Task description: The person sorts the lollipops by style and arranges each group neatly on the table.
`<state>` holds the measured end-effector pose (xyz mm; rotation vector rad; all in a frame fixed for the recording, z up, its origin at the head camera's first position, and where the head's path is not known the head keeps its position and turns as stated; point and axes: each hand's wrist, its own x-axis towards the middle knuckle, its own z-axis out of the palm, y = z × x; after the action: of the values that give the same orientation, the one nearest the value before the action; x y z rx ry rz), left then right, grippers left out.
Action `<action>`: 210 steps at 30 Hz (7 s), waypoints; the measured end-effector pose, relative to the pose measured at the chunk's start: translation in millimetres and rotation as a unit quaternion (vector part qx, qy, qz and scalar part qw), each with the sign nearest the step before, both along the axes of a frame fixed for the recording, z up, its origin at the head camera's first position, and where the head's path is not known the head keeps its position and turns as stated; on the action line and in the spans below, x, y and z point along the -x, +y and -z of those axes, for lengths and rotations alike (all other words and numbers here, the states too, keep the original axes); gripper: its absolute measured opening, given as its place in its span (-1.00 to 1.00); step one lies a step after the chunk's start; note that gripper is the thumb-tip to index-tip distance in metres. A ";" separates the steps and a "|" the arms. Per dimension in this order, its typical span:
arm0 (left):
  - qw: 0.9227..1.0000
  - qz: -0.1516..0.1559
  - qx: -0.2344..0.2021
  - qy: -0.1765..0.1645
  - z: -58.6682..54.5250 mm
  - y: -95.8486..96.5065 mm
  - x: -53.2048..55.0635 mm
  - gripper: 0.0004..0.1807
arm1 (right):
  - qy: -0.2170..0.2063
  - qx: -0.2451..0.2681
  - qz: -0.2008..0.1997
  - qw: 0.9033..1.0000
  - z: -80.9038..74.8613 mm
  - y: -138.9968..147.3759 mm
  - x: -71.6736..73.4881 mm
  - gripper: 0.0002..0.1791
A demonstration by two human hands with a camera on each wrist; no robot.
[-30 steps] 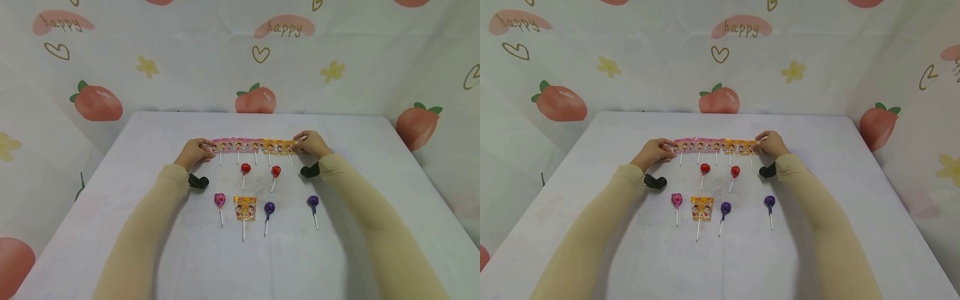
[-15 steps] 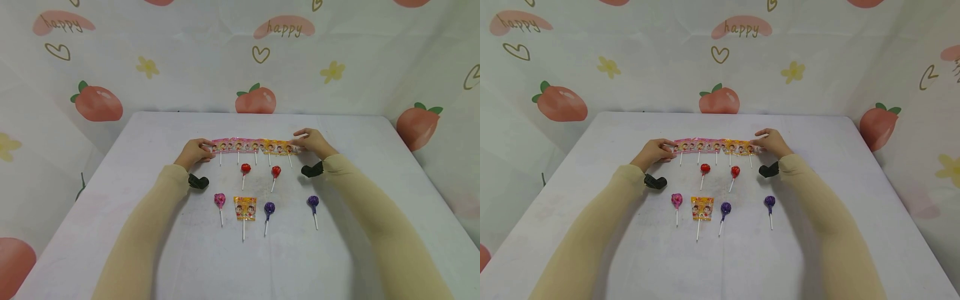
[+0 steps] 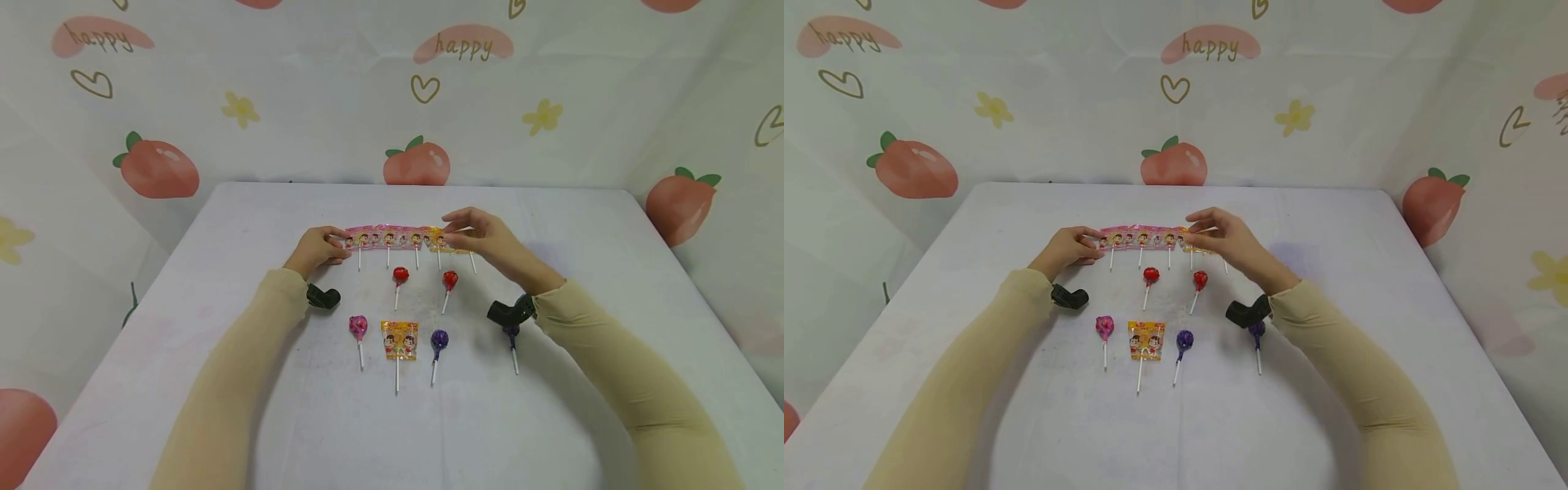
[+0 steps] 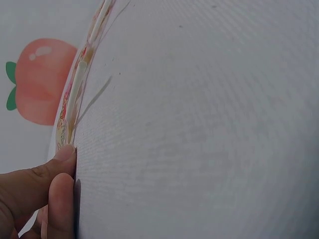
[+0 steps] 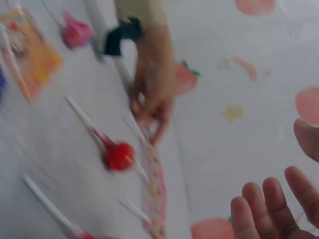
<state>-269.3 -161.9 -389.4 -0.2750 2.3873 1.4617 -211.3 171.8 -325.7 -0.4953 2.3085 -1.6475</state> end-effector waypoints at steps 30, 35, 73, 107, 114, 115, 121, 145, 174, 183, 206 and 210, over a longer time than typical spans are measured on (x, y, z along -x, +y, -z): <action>1.000 -0.002 0.008 -0.005 -1.0 0.6 0.2 -0.49 | 0.050 -0.194 -0.159 0.967 65.5 -60.2 -60.4 -0.41; 1.000 -0.001 0.011 -0.004 -0.2 0.4 1.0 -0.49 | 0.075 -0.214 -0.156 0.961 67.8 -62.3 -63.0 -0.41; 1.000 0.000 0.007 -0.002 -0.2 -0.4 2.2 -0.49 | 0.016 -0.162 -0.121 0.979 48.0 -59.4 -64.7 -0.46; 1.000 -0.003 0.008 -0.009 0.4 -0.5 1.0 -0.50 | 0.127 -0.019 0.023 0.991 -10.6 -10.7 -52.5 -0.54; 1.000 -0.004 0.008 -0.008 0.0 -0.4 0.7 -0.49 | 0.171 0.080 0.080 0.979 -28.6 18.7 -39.2 -0.54; 1.000 -0.003 0.007 -0.007 0.1 -0.5 0.8 -0.49 | 0.172 0.100 0.086 0.976 -30.0 23.0 -36.8 -0.53; 1.000 -0.002 0.005 -0.006 0.7 -0.8 1.1 -0.49 | 0.142 0.236 0.110 0.955 -31.3 46.9 -19.3 -0.49; 1.000 -0.008 0.007 -0.010 0.0 -0.2 1.6 -0.49 | -0.042 0.069 0.208 0.975 52.2 98.8 51.4 -0.36; 1.000 -0.006 0.012 -0.007 -2.0 0.2 -0.6 -0.50 | -0.068 -0.100 0.235 0.964 62.1 88.7 59.5 -0.42; 1.000 -0.011 0.007 -0.011 -2.5 1.7 -1.1 -0.50 | -0.048 -0.117 0.240 0.962 63.0 88.4 59.6 -0.45; 1.000 -0.009 0.003 -0.008 -1.6 0.7 -1.1 -0.49 | -0.063 -0.173 0.218 0.958 61.5 89.3 57.4 -0.59; 1.000 -0.005 -0.001 -0.004 -0.5 -0.7 -1.5 -0.49 | -0.065 -0.197 0.201 0.957 61.4 90.4 56.2 -0.62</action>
<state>-267.9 -162.5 -388.9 -0.2915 2.3819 1.4647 -267.5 262.2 -387.1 0.1748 2.6613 -1.2543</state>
